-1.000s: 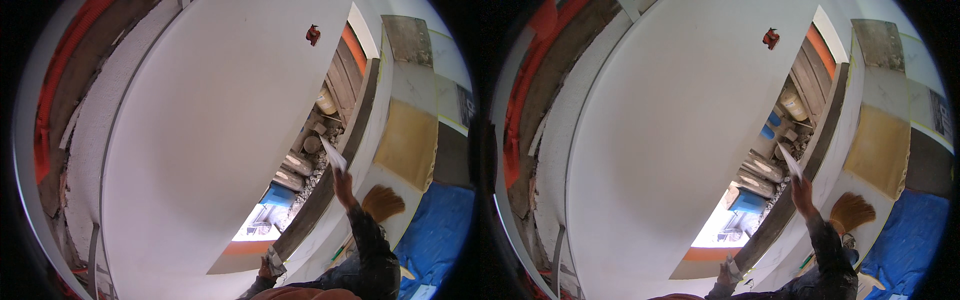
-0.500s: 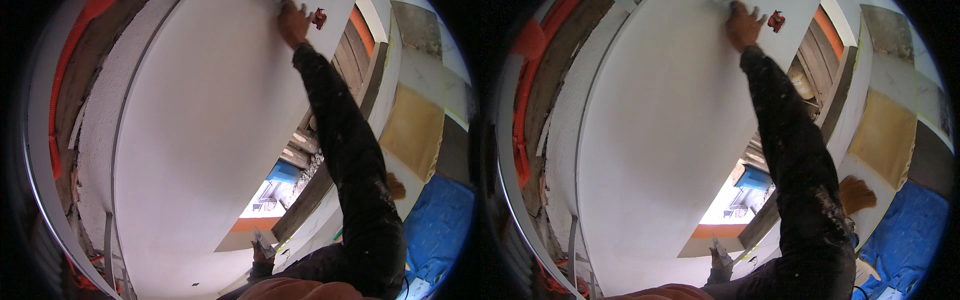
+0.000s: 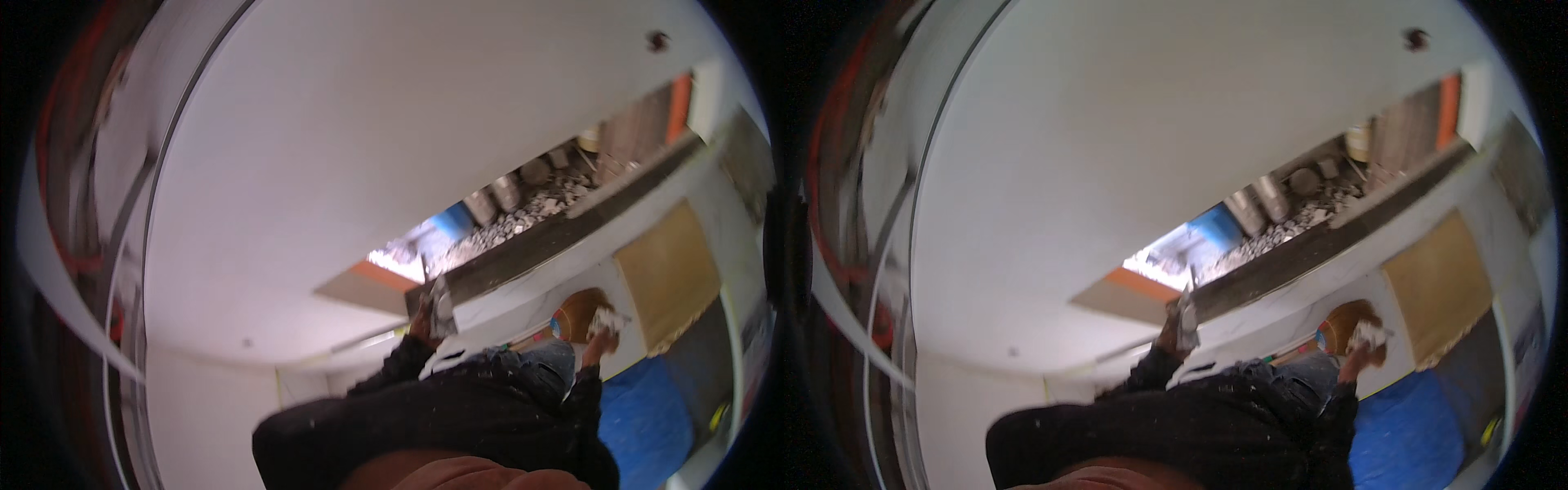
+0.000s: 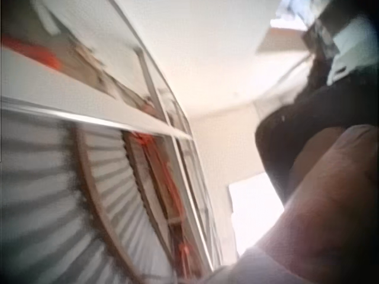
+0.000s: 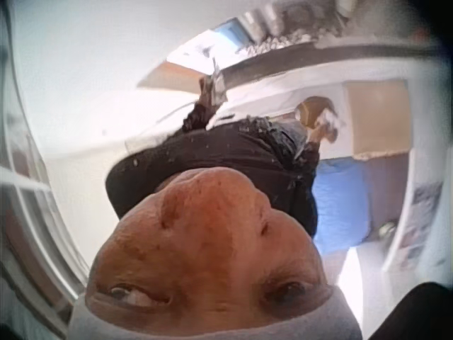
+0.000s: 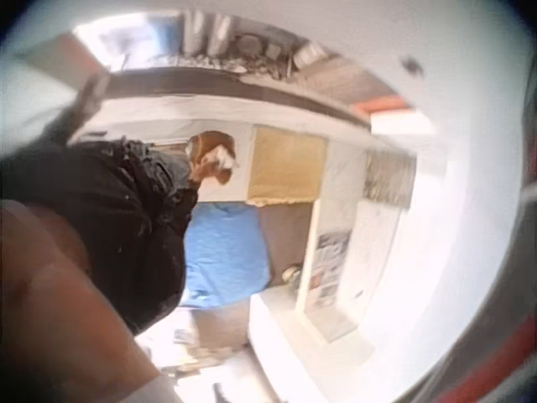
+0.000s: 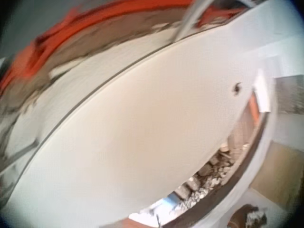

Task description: The person applies plaster to a wall using a trowel and hawk, smoothing the surface in repeated strokes. The person works on the wall above a counter, occasionally repositioning to reach different areas.

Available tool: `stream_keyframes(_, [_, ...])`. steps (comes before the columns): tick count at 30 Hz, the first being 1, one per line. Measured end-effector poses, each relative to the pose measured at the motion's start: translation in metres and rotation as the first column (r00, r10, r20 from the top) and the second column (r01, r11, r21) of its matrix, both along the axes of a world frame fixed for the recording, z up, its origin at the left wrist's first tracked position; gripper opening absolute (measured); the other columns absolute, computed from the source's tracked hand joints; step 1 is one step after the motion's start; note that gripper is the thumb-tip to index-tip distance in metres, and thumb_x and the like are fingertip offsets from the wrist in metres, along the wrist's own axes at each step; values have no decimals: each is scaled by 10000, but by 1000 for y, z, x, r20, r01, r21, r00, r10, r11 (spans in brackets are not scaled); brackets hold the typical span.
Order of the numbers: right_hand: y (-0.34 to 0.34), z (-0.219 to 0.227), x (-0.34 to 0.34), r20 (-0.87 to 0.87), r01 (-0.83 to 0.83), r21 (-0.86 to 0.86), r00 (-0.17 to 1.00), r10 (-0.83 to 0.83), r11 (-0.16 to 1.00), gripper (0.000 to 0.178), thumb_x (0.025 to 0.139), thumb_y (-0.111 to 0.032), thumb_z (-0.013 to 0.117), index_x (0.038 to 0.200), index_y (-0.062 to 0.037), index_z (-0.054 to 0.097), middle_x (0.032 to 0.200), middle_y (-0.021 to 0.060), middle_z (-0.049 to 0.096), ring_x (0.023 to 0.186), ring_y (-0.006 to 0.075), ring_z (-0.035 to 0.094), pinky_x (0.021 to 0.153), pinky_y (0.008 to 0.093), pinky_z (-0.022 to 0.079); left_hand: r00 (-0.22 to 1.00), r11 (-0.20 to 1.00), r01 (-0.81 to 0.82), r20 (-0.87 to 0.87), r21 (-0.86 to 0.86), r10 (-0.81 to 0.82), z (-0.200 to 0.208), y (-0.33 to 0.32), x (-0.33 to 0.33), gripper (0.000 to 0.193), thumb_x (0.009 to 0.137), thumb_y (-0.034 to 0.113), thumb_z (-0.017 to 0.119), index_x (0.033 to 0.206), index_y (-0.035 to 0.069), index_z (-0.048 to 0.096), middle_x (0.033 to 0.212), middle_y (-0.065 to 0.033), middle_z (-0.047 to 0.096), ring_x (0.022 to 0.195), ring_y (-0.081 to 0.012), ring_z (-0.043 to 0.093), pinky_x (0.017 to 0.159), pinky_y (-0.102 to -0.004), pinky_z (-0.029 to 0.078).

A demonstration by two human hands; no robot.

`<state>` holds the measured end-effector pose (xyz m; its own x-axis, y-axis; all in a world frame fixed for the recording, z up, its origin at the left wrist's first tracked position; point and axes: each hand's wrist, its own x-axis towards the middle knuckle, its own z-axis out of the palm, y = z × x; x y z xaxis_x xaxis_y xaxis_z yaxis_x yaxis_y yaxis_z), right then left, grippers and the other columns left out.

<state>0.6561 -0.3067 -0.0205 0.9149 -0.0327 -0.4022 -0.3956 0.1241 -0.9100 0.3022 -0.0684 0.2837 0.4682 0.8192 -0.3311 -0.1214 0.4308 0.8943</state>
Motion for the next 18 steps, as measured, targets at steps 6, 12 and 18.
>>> stream_keyframes(6, [-67,50,-11,414,-392,-437,711,568,810,483,832,-85,628,1271,-4,444,1208,159,511,985,301,521,753,389,498,935,944,-56,314,-324,163,17,-5,-33,424,941,463,445,1194,130,511,1032,-20,614,880,-158,611,746,-326,528])
stream_keyframes(12, [-11,105,-14,647,-278,-684,195,737,675,434,918,-125,528,1324,-56,389,1279,186,384,1117,337,469,893,404,486,989,999,48,139,8,-48,26,-10,-49,625,910,437,492,1381,52,349,1415,-136,372,1299,-294,369,1091,-418,304])
stream_keyframes(18, [89,225,-51,122,-691,539,631,766,482,369,857,-189,602,1193,-76,501,1083,83,597,916,245,590,671,366,512,761,953,-35,611,-300,220,80,-25,-51,346,964,323,445,1211,92,518,1166,-77,605,1011,-226,608,884,-394,509])
